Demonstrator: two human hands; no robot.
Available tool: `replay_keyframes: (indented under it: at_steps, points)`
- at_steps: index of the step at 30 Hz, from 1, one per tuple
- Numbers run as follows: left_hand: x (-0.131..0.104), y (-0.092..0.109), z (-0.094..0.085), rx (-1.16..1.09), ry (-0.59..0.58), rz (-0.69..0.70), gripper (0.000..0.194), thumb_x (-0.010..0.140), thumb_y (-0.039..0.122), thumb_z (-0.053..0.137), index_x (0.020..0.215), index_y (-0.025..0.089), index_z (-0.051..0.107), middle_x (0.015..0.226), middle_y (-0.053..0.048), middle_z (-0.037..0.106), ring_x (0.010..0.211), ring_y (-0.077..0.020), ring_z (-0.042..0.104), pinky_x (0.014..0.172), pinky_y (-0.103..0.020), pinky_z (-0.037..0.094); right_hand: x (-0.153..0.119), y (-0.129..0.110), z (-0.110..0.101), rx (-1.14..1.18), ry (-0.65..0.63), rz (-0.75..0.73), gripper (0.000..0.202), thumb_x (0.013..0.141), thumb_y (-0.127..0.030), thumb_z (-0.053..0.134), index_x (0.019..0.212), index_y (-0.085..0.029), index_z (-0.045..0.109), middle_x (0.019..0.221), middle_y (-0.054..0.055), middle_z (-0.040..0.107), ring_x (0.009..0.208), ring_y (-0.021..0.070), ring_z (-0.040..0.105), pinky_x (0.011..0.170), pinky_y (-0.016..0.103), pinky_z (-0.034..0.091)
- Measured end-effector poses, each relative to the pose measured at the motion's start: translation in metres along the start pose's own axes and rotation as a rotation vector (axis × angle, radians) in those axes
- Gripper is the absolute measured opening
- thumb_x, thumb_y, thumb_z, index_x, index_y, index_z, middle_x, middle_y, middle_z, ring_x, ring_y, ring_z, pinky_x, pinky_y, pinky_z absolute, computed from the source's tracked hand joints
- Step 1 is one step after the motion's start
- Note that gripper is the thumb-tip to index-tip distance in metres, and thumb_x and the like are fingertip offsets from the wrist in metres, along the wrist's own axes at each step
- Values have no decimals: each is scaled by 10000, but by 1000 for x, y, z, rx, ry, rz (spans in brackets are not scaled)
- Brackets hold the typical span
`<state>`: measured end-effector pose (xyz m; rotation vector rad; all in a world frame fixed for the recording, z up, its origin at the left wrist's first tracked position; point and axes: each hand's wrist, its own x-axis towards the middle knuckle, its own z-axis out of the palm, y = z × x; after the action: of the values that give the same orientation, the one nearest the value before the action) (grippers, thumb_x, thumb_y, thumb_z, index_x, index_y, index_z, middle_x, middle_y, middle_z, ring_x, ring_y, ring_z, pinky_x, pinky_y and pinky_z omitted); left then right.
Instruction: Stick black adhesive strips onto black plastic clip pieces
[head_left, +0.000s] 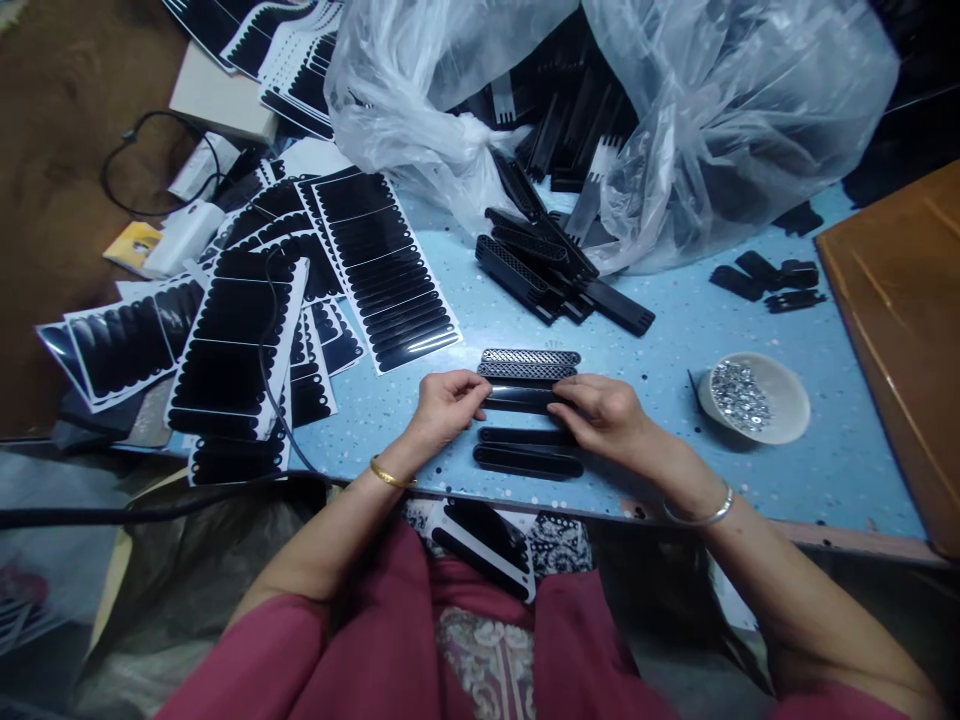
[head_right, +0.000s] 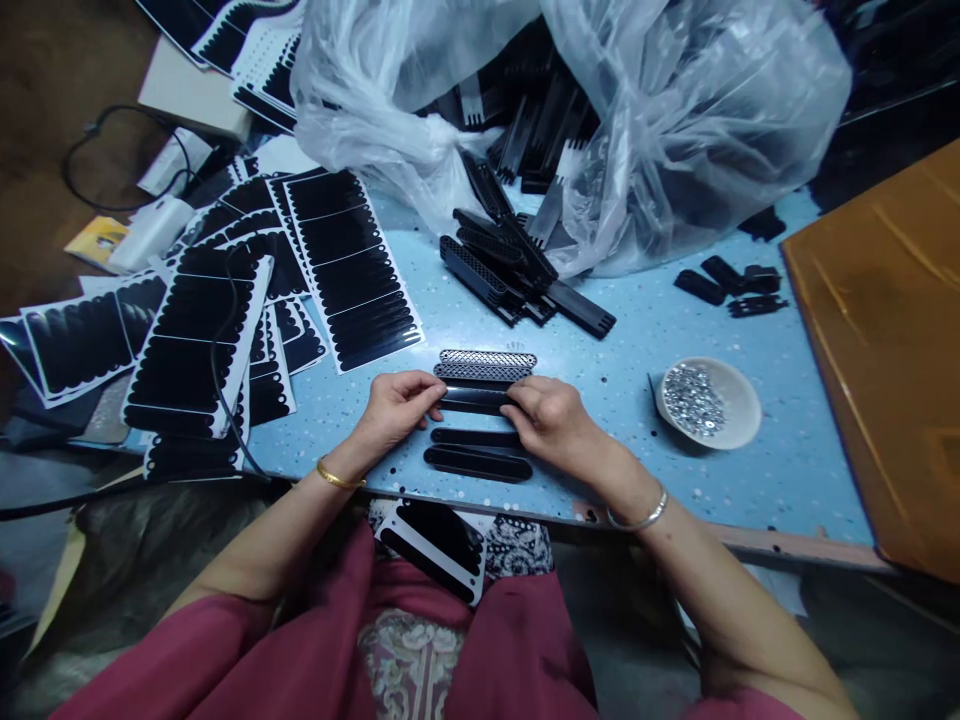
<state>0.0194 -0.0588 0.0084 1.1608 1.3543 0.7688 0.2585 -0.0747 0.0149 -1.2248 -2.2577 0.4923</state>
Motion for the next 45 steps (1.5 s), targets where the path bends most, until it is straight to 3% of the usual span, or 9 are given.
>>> replay_keyframes:
  at_steps: [10, 22, 36, 40, 45]
  points:
    - [0, 1, 0, 26, 16, 0, 199, 761, 319, 681, 764, 122, 702, 508, -6, 626, 465, -123, 631, 387, -157, 427, -8, 14, 6, 154, 65, 78, 180, 882, -325, 643, 966, -213, 756, 911, 74, 759, 827, 204, 715, 751, 349, 606]
    - [-2, 5, -1, 20, 8, 12, 205, 764, 323, 677, 749, 120, 704, 519, -10, 628, 472, -122, 628, 384, -154, 435, -13, 13, 12, 277, 127, 179, 192, 858, -340, 676, 959, -206, 769, 913, 88, 753, 808, 201, 710, 735, 359, 605]
    - [-2, 4, -1, 21, 18, 15, 209, 755, 326, 680, 750, 119, 708, 536, -14, 634, 479, -126, 638, 385, -157, 440, -17, 8, 15, 210, 173, 145, 183, 885, -296, 638, 1007, -216, 749, 943, 85, 754, 840, 204, 710, 763, 365, 605]
    - [-2, 3, -2, 25, 11, 23, 208, 763, 328, 675, 763, 123, 712, 528, -11, 630, 474, -123, 631, 391, -158, 447, -25, 6, 7, 198, 245, 189, 191, 863, -304, 671, 1017, -214, 739, 943, 82, 758, 844, 206, 716, 774, 367, 601]
    - [-1, 3, -3, 29, -12, 26, 222, 761, 344, 679, 784, 127, 716, 522, -9, 631, 472, -125, 632, 389, -155, 448, -49, 6, -7, 139, 441, 386, 123, 862, -301, 653, 897, -225, 744, 855, 60, 755, 771, 205, 712, 717, 373, 590]
